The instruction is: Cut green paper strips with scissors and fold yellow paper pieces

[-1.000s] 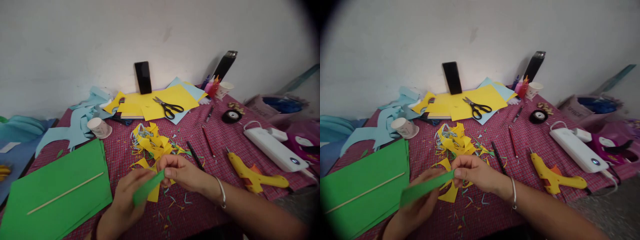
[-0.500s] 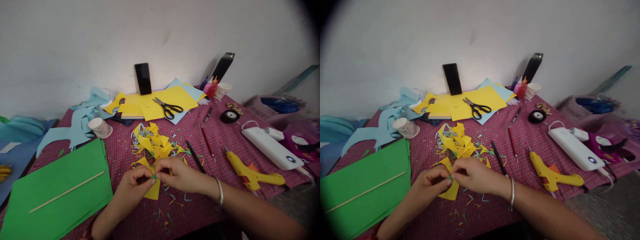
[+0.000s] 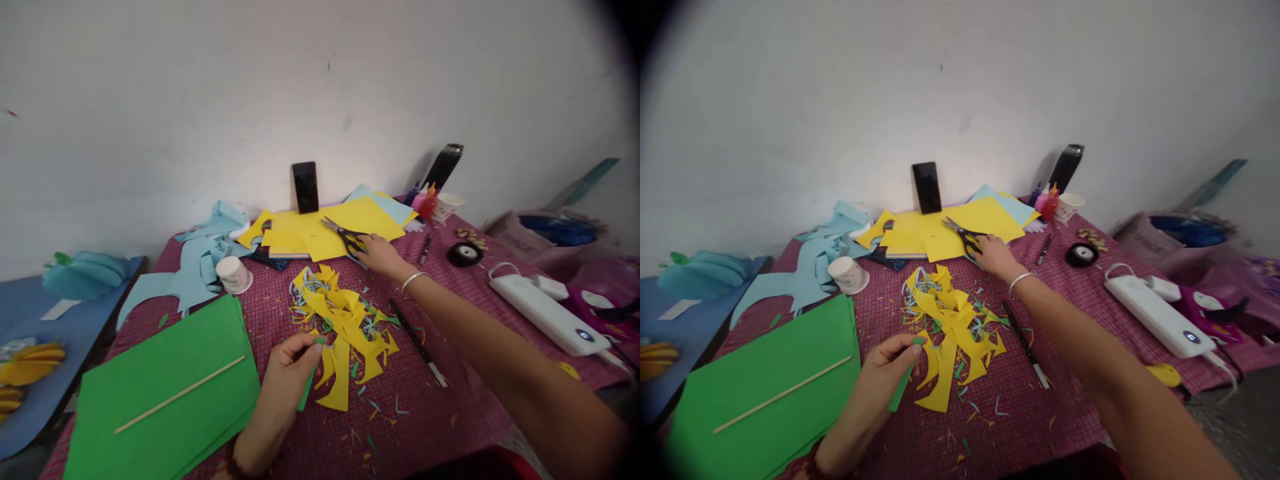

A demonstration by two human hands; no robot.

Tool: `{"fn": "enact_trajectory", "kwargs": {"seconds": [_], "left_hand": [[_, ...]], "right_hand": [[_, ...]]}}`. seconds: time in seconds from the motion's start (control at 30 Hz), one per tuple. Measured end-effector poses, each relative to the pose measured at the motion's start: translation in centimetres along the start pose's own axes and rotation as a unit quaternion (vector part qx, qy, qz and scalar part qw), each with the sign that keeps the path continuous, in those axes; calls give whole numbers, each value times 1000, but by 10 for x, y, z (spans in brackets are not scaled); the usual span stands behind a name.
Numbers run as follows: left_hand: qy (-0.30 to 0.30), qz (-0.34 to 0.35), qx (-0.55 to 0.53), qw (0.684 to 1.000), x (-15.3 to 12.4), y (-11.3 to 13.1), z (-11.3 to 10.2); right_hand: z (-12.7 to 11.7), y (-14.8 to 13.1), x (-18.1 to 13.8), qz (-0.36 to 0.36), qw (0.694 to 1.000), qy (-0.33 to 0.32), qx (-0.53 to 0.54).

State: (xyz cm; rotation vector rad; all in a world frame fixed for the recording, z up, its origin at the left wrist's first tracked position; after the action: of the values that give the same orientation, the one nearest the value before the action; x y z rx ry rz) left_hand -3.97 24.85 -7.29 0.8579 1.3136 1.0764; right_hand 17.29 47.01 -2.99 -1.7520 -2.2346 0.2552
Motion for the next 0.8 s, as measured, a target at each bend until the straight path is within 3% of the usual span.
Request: {"fn": "enact_trajectory", "kwargs": {"seconds": [0.27, 0.47, 0.57, 0.67, 0.8], "left_hand": [[-32, 4, -24, 999, 3, 4, 3], [-47, -19, -96, 994, 2, 0, 4], [-38, -13, -107, 993, 0, 4, 3], [-35, 13, -94, 995, -1, 12, 3], [-30, 51, -67, 996, -3, 21, 4]], "right_hand": [[9, 2, 30, 41, 996, -60, -55], [-22, 17, 31, 91, 995, -46, 10], [-46, 11, -10, 48, 993, -38, 97], [-62, -19, -83, -62, 935, -77, 340], [-43, -46, -184, -34, 874, -197, 442]]}}
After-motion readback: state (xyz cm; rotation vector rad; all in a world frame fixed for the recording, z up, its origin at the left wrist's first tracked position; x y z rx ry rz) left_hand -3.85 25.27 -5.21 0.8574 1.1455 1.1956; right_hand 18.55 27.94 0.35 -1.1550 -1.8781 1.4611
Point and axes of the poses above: each hand's wrist, its own x-axis towards the middle knuckle, its own z-axis out of the palm, y = z × x, the point moved 9 cm from there along x, towards the middle knuckle, and after that the axes turned 3 degrees about x, right-handed, at the moved point
